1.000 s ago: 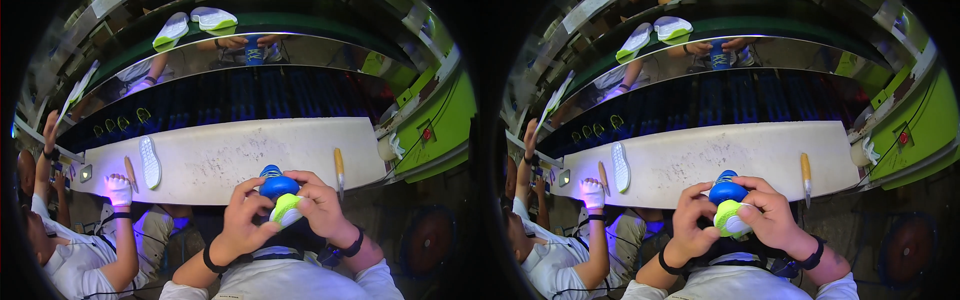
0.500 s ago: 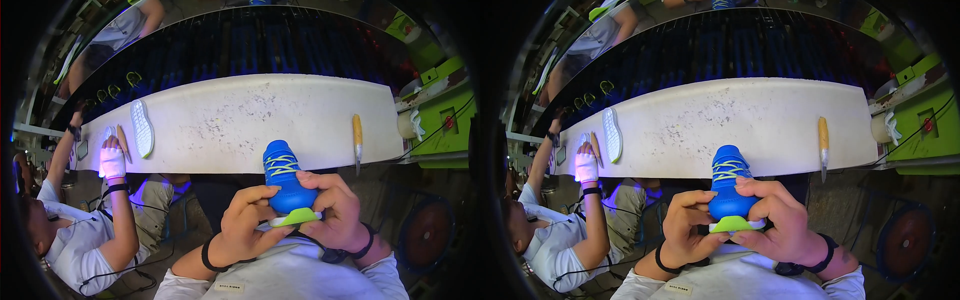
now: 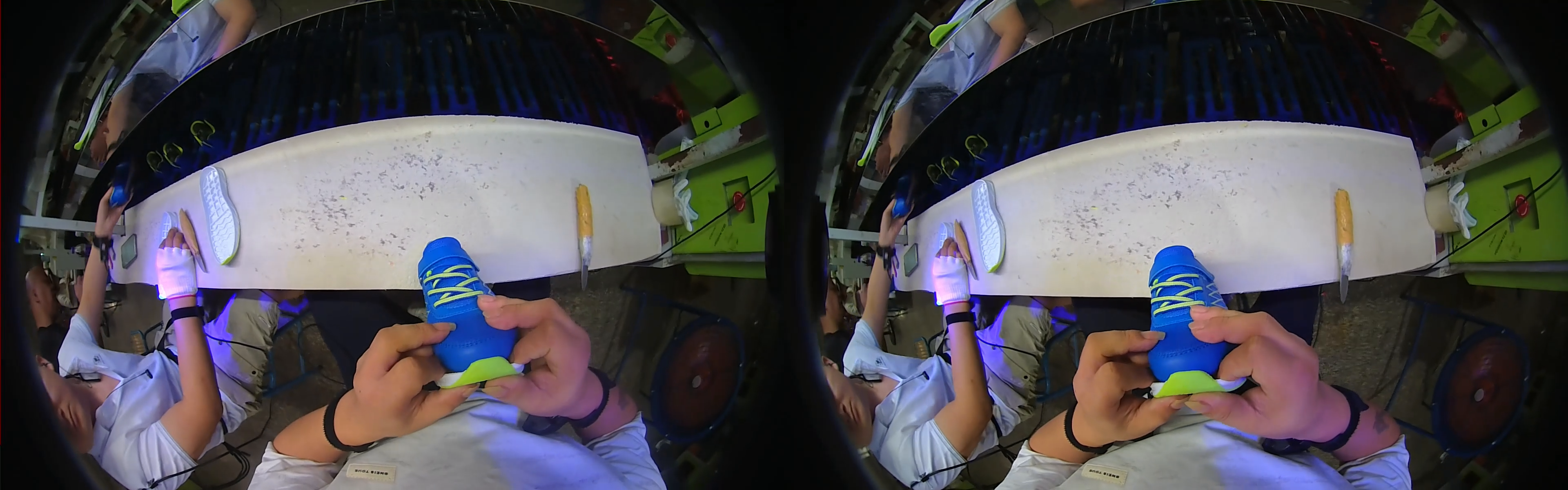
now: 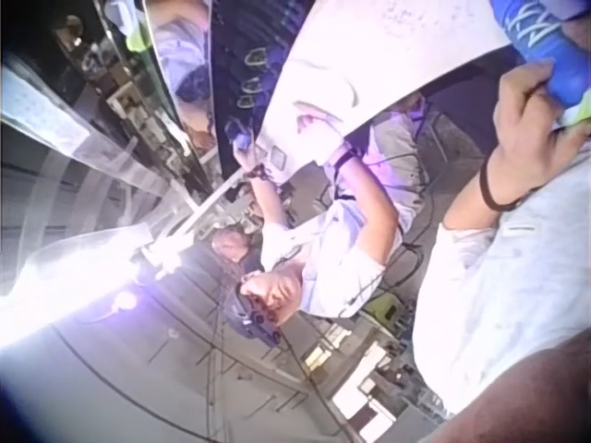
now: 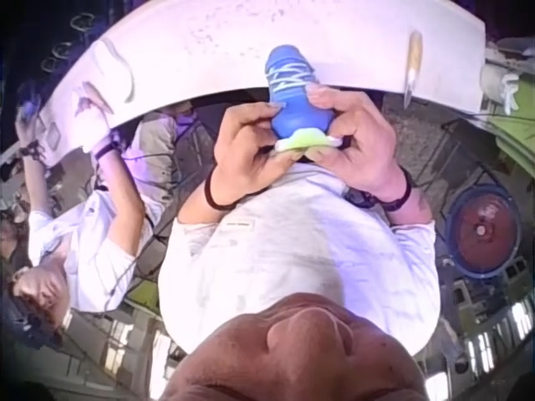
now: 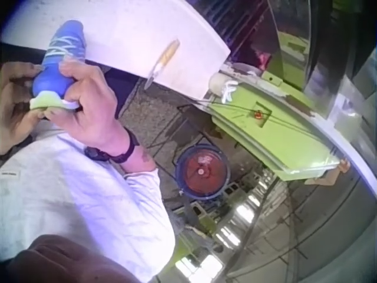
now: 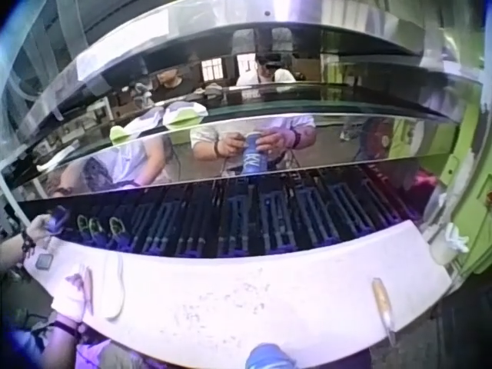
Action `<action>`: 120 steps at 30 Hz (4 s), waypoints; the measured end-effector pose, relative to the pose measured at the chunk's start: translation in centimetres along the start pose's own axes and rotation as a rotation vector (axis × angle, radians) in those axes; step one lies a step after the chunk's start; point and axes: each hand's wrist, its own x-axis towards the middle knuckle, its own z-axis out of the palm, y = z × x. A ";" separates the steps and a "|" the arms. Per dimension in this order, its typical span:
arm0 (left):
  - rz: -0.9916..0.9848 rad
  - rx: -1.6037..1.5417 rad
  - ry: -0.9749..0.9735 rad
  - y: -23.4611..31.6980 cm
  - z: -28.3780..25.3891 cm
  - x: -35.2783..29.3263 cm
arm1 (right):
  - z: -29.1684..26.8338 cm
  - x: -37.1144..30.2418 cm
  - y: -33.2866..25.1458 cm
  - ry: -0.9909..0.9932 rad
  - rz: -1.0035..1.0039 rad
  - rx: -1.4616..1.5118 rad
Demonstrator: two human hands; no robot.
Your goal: The worker attaches insoles and checks the alignment of sneaker uppers on an assembly line conveyor belt setup.
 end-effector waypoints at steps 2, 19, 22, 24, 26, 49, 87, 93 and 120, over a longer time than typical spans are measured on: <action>-0.050 -0.043 0.079 0.1 0.3 0.1 | 0.1 -0.1 0.2 0.019 0.016 0.043; -0.018 0.017 0.000 -1.0 4.7 2.8 | -3.1 0.8 2.5 0.087 0.139 0.181; -0.034 0.039 0.025 -3.1 5.9 1.7 | -3.6 0.2 3.1 0.117 0.153 0.216; 0.029 0.042 0.035 -4.2 6.4 1.9 | -4.0 -0.2 3.3 0.127 0.157 0.238; 0.096 0.044 0.045 -4.7 6.7 3.1 | -4.3 -0.5 3.8 0.133 0.151 0.292; -0.193 -0.305 0.065 -1.8 -2.5 -1.2 | 2.8 0.5 4.6 0.025 -0.151 -0.156; -0.164 0.587 -0.490 3.5 -2.6 7.0 | 4.2 -0.6 7.2 0.048 -0.097 0.183; 0.077 0.593 -0.538 1.8 -3.2 7.3 | 3.3 1.2 8.4 0.081 -0.218 0.072; -0.104 -0.113 0.242 -5.6 -0.9 8.5 | -1.3 11.6 5.3 0.209 0.106 0.629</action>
